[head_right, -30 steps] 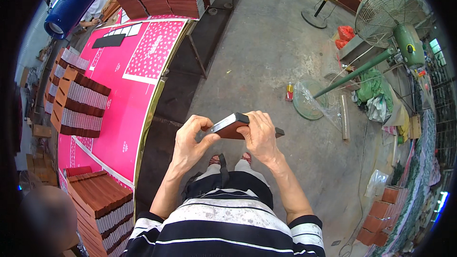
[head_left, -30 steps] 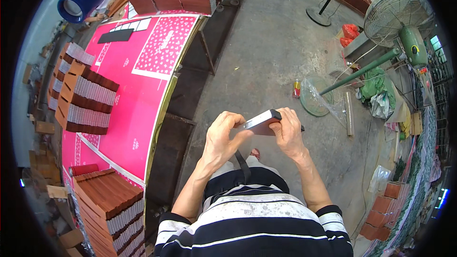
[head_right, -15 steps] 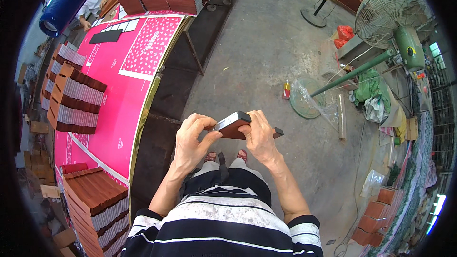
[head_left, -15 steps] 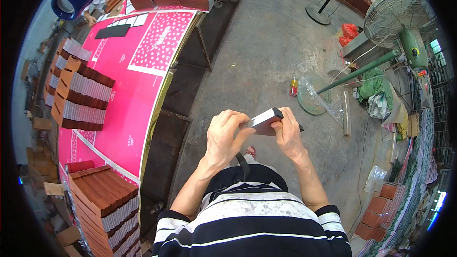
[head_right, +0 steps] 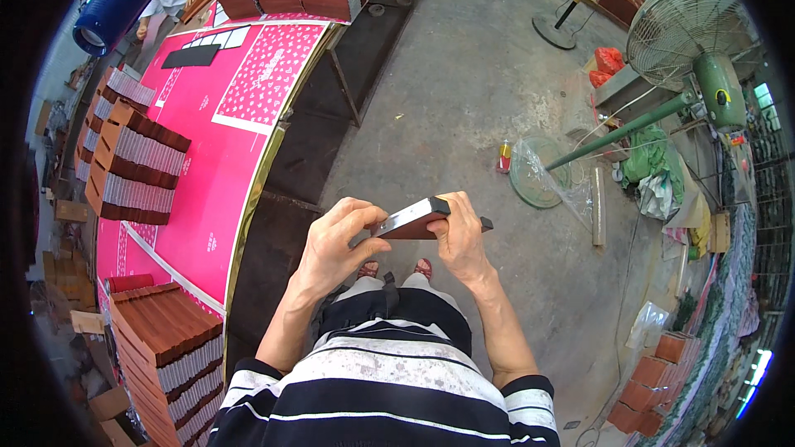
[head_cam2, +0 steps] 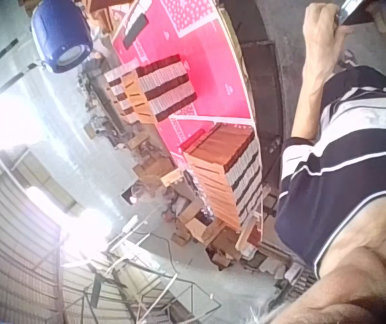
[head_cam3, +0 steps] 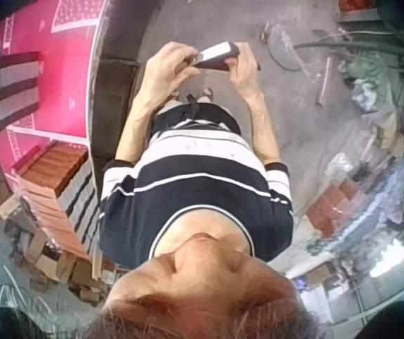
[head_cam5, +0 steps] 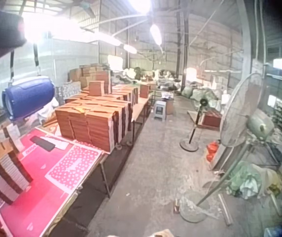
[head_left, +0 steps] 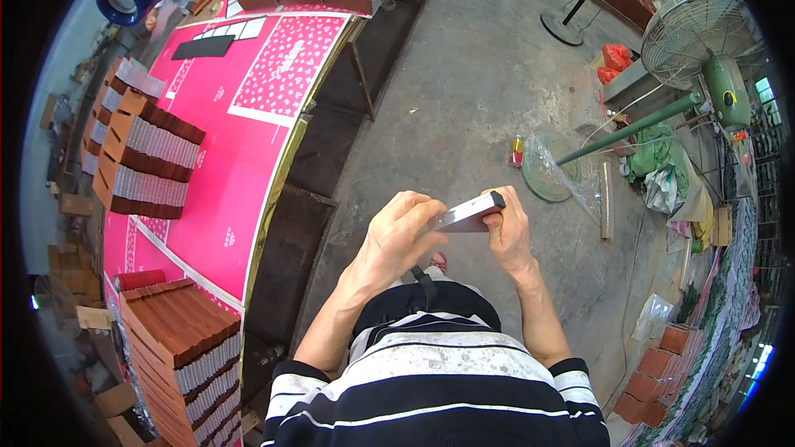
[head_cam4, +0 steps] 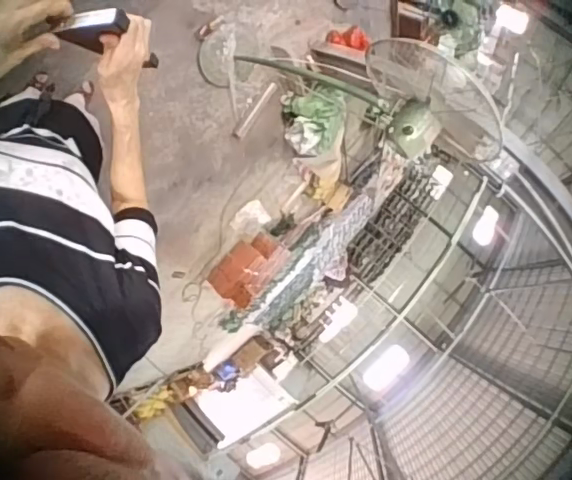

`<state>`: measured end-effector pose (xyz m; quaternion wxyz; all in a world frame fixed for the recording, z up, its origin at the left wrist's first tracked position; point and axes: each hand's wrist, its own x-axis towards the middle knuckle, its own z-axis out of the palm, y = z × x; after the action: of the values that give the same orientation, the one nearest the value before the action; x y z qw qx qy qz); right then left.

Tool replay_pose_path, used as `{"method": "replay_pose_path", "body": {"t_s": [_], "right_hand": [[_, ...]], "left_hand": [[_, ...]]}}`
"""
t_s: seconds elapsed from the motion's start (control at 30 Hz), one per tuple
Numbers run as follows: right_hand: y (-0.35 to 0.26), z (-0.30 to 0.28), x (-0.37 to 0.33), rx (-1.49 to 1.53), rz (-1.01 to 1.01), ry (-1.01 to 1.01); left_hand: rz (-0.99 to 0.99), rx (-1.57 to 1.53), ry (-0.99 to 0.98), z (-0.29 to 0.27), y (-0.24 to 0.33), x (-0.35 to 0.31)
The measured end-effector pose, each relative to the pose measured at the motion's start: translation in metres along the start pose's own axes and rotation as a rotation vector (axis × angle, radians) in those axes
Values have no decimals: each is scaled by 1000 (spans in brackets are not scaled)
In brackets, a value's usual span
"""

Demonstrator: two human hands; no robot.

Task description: Assembling wooden furniture components by drilling and attaching metal brackets using an electric screwdriver.

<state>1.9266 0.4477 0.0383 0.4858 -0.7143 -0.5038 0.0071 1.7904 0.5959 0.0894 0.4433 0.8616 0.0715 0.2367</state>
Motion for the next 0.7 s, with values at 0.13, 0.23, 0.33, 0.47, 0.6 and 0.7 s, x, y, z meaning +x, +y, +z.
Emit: {"method": "replay_pose_path", "body": {"t_s": [0.13, 0.23, 0.33, 0.47, 0.6, 0.7], "right_hand": [[3, -1, -2, -17, -33, -6], [3, -5, -3, -16, -62, -40], [3, -4, -4, 17, 23, -53], [6, 6, -14, 238, 355, -22], [-1, 21, -5, 451, 507, 157], [-12, 35, 6, 638, 607, 192]], "left_hand": [[11, 6, -28, -2, -5, 2], [-51, -17, -96, -6, -8, 4], [-122, -54, -69, -3, -1, 4], [116, 34, 71, 12, 2, 5], [-139, -523, 198, 21, -13, 7], [-299, -689, 224, 31, -11, 10]]}}
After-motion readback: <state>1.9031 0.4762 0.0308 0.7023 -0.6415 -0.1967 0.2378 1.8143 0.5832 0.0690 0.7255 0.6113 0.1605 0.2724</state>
